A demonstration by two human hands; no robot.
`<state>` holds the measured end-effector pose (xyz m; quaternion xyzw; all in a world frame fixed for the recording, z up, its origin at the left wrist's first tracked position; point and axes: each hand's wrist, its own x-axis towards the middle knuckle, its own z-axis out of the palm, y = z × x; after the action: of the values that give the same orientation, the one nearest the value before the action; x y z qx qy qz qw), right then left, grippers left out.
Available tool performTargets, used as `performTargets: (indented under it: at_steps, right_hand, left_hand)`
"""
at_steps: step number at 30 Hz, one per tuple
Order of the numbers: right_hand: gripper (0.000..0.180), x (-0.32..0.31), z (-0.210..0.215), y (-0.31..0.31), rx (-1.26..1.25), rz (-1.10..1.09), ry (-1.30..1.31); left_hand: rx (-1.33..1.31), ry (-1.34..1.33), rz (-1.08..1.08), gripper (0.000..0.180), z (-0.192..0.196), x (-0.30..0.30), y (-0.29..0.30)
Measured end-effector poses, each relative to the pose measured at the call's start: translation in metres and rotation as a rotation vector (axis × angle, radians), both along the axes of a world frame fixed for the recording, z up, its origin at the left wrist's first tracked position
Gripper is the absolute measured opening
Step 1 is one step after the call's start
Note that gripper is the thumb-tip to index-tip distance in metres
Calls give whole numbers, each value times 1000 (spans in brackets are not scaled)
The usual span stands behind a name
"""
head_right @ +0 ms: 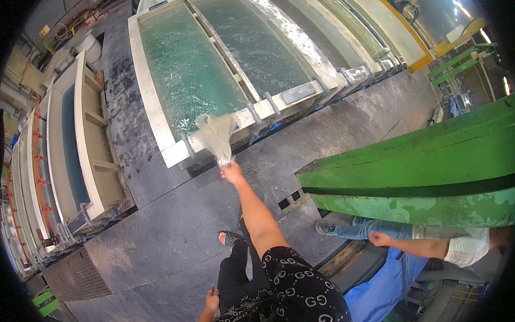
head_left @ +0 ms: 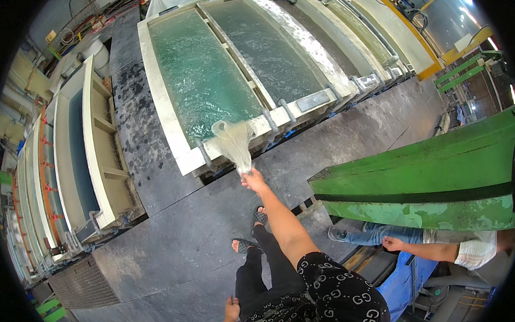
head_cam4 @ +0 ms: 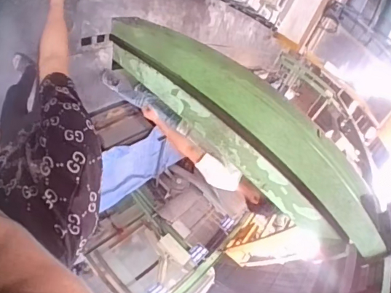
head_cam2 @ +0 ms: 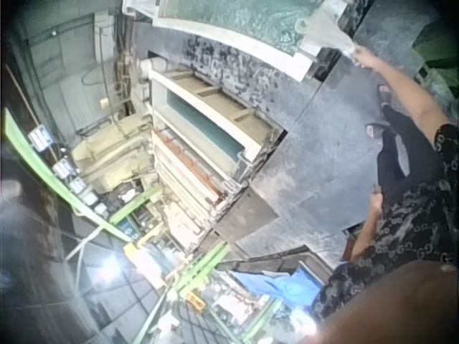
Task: The person holds a net containing small fish and repeatedly dips it into a series of water tanks. They move along the tanks, submerging the net into the water to wash or transfer the fish.
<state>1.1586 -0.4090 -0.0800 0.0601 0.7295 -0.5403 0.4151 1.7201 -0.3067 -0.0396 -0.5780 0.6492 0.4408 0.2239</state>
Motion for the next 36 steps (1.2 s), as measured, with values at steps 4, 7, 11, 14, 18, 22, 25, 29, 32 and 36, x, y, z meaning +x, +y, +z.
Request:
performTargets:
  at_steps: [4, 7, 11, 14, 18, 22, 25, 29, 32, 36]
  right_hand:
    - [35, -5, -7, 3, 10, 77, 80]
    - [38, -15, -17, 7, 82, 80, 97]
    - [52, -1, -3, 14, 125, 228, 84]
    - [64, -39, -4, -1, 186, 304, 202]
    - [65, -44, 32, -13, 455, 339, 362]
    - [43, -63, 43, -27, 404, 316, 442]
    - [38, -68, 55, -24, 259, 249, 299]
    - [35, -89, 96, -36, 163, 299, 162]
    - [36, -108, 118, -45, 61, 298, 104]
    - [37, -136, 134, -49, 43, 448, 252]
  left_hand:
    - [231, -73, 21, 49, 23, -52, -38]
    - [247, -47, 35, 54, 46, -103, -66]
    - [180, 112, 37, 49, 55, -213, -138]
    - [-29, 392, 109, 43, 69, -314, -177]
    - [0, 536, -29, 48, 66, -426, -214]
    - [-95, 587, -325, 57, 44, -514, -249]
    - [-117, 605, -403, 56, 54, -546, -243]
    - [-206, 718, -359, 42, 56, -559, -245]
    - [-202, 834, -278, 32, 61, -572, -248]
    - [-32, 821, -148, 29, 76, -598, -260]
